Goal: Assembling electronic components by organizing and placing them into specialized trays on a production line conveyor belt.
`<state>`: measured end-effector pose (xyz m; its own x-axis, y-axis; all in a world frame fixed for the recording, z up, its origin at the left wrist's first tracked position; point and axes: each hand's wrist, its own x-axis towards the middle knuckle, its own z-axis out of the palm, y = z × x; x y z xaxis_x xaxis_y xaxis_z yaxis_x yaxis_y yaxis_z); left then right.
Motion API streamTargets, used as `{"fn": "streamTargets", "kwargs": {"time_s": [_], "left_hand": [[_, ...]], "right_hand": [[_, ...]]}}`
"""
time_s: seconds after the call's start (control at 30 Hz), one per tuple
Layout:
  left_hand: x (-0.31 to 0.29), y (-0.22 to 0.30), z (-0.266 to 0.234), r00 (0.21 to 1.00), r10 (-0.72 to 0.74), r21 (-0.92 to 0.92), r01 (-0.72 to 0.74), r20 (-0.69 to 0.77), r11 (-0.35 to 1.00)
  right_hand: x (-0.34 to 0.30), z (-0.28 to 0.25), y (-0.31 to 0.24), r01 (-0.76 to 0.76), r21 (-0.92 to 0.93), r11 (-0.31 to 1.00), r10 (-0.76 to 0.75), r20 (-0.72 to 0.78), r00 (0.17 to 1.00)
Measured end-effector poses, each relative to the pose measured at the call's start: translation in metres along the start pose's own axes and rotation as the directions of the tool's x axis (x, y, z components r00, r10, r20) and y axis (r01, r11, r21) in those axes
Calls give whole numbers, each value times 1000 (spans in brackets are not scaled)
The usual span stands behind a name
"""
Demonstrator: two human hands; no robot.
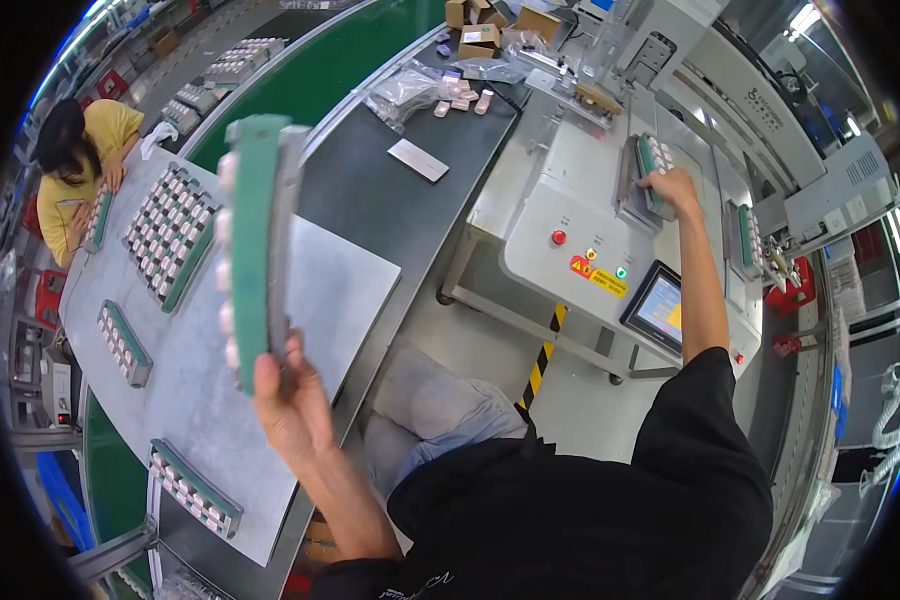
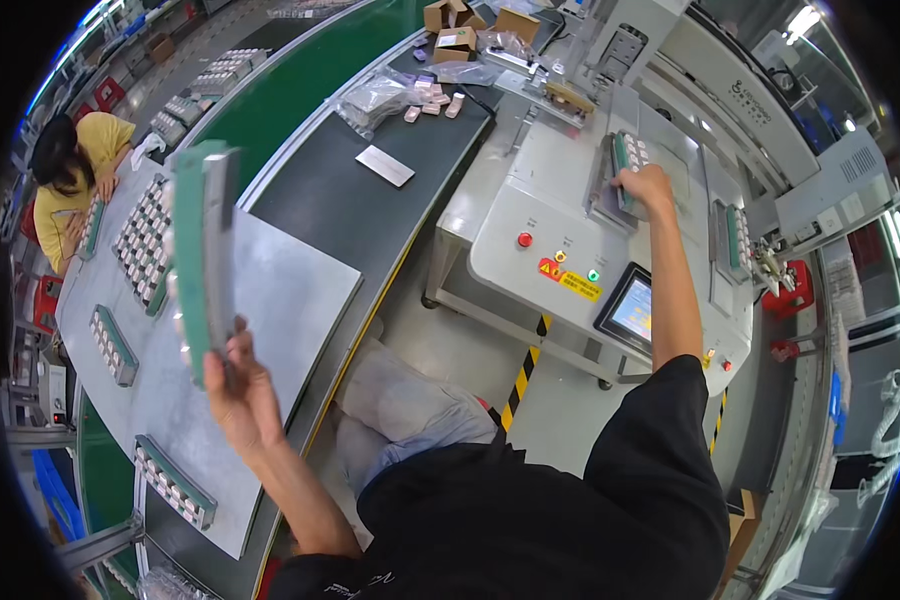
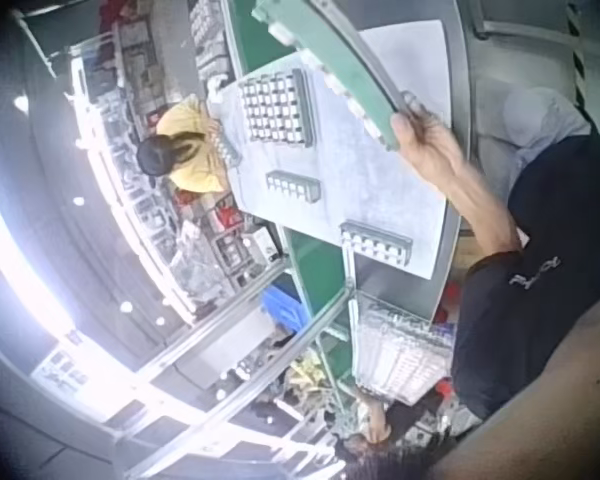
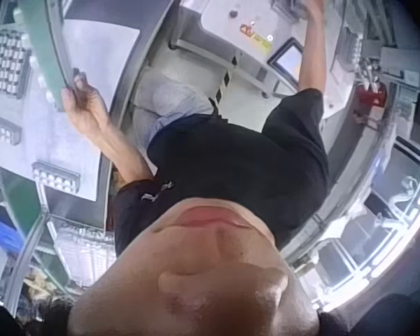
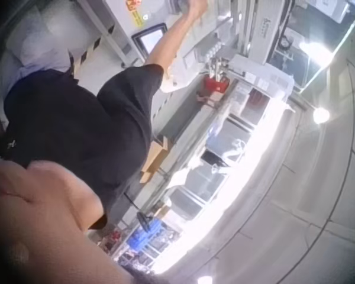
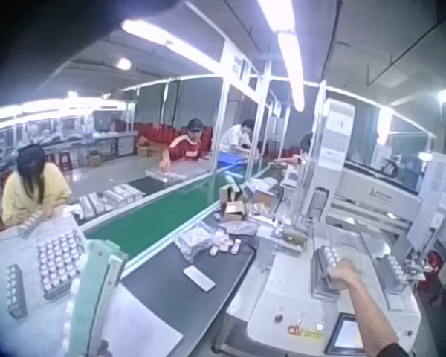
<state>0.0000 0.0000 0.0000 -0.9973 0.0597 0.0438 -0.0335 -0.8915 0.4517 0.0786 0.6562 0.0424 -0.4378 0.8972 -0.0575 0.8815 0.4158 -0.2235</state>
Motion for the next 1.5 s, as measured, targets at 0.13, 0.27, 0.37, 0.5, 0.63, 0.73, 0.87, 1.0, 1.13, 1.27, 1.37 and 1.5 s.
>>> {"fn": "streamTargets", "kwargs": {"time_s": [0.13, 0.27, 0.37, 0.5, 0.63, 0.73, 0.87, 1.0, 1.13, 1.27, 1.37, 1.5], "left_hand": [[-15, 50, -4, 999, -9, -237, 17, 36, 971], [-31, 89, -26, 1000, 23, -336, -17, 13, 942], [-52, 113, -46, 987, 151, -269, -162, -64, 949], [-70, 130, -53, 975, 169, -373, -212, -146, 903], [-73, 140, -58, 967, 211, -371, -249, -140, 895], [-64, 146, -61, 970, 204, -376, -240, -133, 895], [-64, 157, -55, 971, 220, -422, -238, -92, 875], [-62, 157, -55, 970, 236, -444, -238, -61, 864], [-63, 158, -53, 969, 238, -478, -238, -61, 846], [-78, 164, -55, 959, 270, -460, -281, -92, 842], [-90, 163, -55, 947, 297, -451, -318, -118, 834], [-88, 161, -50, 954, 281, -500, -294, -103, 814]], "right_hand": [[4, 12, -2, 79, -104, 991, -84, -42, 996], [-8, 7, -2, 38, 70, 997, -38, -3, 999], [-59, -10, -7, 129, 414, 901, -180, 85, 980], [-61, 16, 49, 355, 452, 819, -364, -69, 929], [-82, 20, 41, 363, 390, 846, -313, -188, 931], [-73, 34, 54, 392, 321, 862, -305, -289, 907], [-125, 48, 46, 414, -36, 909, -366, -543, 756], [-127, 56, 74, 348, -67, 935, -316, -606, 730], [-114, 50, 57, 367, -41, 929, -312, -620, 720], [-121, 43, 48, 336, -82, 938, -315, -600, 735], [-128, 43, 44, 358, -101, 928, -338, -635, 695], [-133, 38, 39, 324, -122, 938, -328, -617, 716]]}}
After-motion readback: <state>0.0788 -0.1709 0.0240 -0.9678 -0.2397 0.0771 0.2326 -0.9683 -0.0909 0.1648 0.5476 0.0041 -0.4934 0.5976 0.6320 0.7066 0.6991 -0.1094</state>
